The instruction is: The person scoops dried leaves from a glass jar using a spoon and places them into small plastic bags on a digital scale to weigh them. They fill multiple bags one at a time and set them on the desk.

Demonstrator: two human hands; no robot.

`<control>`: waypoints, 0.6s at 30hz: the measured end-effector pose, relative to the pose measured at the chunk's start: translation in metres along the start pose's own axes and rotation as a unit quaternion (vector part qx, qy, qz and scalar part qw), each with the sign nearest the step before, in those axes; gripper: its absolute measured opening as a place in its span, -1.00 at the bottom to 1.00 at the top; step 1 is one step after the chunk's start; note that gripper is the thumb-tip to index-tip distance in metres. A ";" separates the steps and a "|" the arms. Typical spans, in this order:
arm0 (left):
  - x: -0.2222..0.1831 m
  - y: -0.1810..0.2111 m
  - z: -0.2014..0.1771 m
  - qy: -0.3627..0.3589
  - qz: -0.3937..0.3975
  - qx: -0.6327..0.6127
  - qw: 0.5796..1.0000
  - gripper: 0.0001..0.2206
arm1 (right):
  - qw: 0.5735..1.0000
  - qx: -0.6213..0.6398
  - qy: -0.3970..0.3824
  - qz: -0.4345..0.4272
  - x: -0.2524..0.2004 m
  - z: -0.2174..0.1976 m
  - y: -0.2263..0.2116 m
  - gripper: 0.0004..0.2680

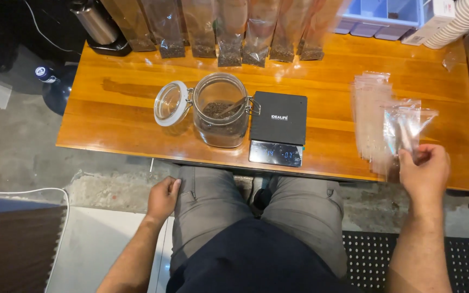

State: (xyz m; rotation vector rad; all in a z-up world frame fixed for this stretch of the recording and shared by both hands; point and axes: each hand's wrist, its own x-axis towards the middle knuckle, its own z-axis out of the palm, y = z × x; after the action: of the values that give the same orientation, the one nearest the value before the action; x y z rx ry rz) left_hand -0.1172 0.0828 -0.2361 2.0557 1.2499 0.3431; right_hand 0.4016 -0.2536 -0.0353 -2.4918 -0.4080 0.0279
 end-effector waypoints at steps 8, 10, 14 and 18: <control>-0.024 0.070 0.000 0.011 0.159 -0.014 0.987 -0.86 | 0.970 -0.042 0.159 -0.177 0.023 0.010 0.067 -0.85; -0.023 0.080 0.004 0.022 0.192 -0.003 0.981 -0.90 | 0.962 -0.095 0.165 -0.198 0.027 0.012 0.077 -0.84; -0.021 0.094 0.013 0.036 0.276 -0.031 0.960 -0.82 | 0.945 -0.096 0.250 -0.187 0.017 0.006 0.058 -0.79; -0.023 0.137 0.005 0.043 0.281 -0.143 0.948 -0.85 | 0.931 0.019 0.276 -0.239 -0.006 -0.003 0.010 -0.81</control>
State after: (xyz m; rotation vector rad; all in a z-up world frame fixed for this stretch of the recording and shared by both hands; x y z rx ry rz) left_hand -0.0336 0.0213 -0.1434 2.1178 0.5861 0.8319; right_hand 0.3990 -0.2643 -0.0393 -2.1704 -0.7377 -0.8287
